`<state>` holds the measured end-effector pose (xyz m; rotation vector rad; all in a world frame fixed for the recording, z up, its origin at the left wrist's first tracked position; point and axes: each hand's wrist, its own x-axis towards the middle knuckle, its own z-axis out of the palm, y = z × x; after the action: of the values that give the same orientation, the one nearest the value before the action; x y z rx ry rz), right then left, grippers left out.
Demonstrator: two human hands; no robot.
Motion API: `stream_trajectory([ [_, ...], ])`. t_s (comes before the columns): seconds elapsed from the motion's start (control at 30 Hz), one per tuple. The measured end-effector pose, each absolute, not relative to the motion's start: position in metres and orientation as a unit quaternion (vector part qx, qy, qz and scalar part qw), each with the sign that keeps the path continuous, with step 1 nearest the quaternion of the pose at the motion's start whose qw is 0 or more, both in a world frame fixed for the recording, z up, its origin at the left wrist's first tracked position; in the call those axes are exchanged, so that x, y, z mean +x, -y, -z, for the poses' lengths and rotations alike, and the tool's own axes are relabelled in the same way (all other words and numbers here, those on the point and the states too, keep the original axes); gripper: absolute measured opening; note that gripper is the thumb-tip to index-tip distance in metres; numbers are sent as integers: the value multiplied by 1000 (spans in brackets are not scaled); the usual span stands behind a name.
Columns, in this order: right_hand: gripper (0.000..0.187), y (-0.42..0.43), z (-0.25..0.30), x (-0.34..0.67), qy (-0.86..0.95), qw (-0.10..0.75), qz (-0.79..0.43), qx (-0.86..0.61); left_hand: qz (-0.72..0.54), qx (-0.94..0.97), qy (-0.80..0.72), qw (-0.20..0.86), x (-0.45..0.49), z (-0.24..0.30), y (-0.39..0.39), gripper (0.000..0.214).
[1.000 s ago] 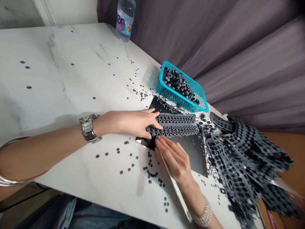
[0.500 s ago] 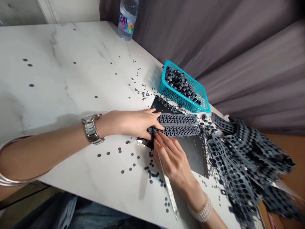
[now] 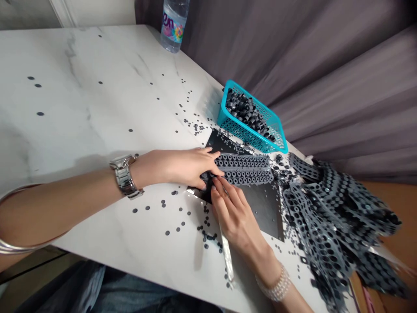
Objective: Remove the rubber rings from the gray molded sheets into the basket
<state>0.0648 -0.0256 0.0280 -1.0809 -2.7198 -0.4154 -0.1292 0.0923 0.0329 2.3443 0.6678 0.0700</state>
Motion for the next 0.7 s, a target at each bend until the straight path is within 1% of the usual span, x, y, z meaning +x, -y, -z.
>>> stream_trajectory([
  [0.07, 29, 24, -29, 67, 908, 95, 143, -383, -22, 903, -263, 340, -129, -35, -91, 64],
  [0.17, 27, 26, -34, 69, 890, 129, 109, -424, -22, 900, -273, 340, -128, -36, -90, 64],
  [0.27, 27, 29, -38, 68, 891, 153, 84, -420, -35, 908, -261, 325, -128, -35, -89, 62],
  [0.4, 29, 33, -36, 66, 901, 159, 91, -393, -41, 914, -257, 310, -128, -35, -88, 60],
  [0.7, 26, 34, -31, 65, 896, 153, 101, -404, -14, 907, -272, 321, -130, -46, -85, 61],
])
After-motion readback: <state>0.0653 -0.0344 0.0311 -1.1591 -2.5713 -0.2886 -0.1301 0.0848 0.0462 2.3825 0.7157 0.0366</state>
